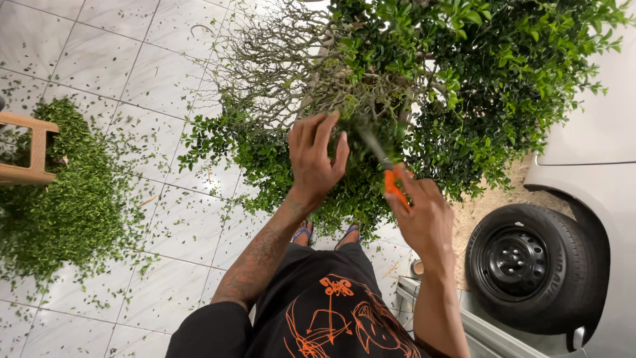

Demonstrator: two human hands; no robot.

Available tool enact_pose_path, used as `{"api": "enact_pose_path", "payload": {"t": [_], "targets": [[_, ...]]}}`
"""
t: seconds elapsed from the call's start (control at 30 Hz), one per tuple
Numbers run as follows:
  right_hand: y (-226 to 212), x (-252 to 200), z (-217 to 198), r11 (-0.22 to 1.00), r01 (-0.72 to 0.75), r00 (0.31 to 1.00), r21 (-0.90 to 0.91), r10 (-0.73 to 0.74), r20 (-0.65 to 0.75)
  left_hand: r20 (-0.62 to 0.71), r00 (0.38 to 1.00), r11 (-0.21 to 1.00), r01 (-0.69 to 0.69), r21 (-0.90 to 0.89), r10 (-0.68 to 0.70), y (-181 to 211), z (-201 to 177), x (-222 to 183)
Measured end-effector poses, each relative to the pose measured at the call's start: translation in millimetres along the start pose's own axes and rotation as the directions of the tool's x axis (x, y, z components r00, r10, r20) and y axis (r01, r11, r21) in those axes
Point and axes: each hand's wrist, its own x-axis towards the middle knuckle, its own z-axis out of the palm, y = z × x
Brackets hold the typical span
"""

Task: The person uses orange-handled shears to trim leaves and small branches from a potted plant. Cut foliage accumulates on the tiled floor as the person works around the plant's canopy.

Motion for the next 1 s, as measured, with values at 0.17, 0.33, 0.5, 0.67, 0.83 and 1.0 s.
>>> {"api": "enact_pose_path", "payload": {"t": [0.17, 0.33, 0.5, 0.67, 0.83, 1.0], "targets": [[5.0, -21.4, -12.3, 0.996, 0.019, 0.999, 0.085, -0.021, 0.028, 0.145, 0.989, 0.991, -0.015, 0.131, -0.004, 2.7, -4.6, 21.0], [10.1, -20.1, -12.1, 0.992, 0.023, 0.999, 0.121, -0.017, -0.045, 0.207, 0.978, 0.987, -0.009, 0.158, -0.024, -6.8, 6.7, 16.9], [20.4, -32.1, -40.6, 0.999, 0.023, 1.000, 0.044, -0.023, 0.002, 0.245, 0.963, 0.993, 0.114, 0.024, -0.116, -13.2, 4.2, 18.1], [-17.9, -2.5, -39.9, 0.936, -0.225, 0.974, 0.271, 0.220, 0.052, 0.265, 0.960, 0.995, 0.071, 0.072, -0.088, -25.9, 13.7, 4.9], [-38.5, 4.0, -18.7, 0.804, -0.370, 0.928, 0.467, 0.295, 0.227, 0.278, 0.958, 0.997, 0.052, 0.057, -0.066, -26.9, 13.2, 4.5], [-37.8, 11.5, -6.2, 0.705, -0.438, 0.897, 0.558, 0.299, 0.326, 0.275, 0.960, 0.996, 0.027, 0.087, -0.050, -25.3, 11.6, 3.9]]}}
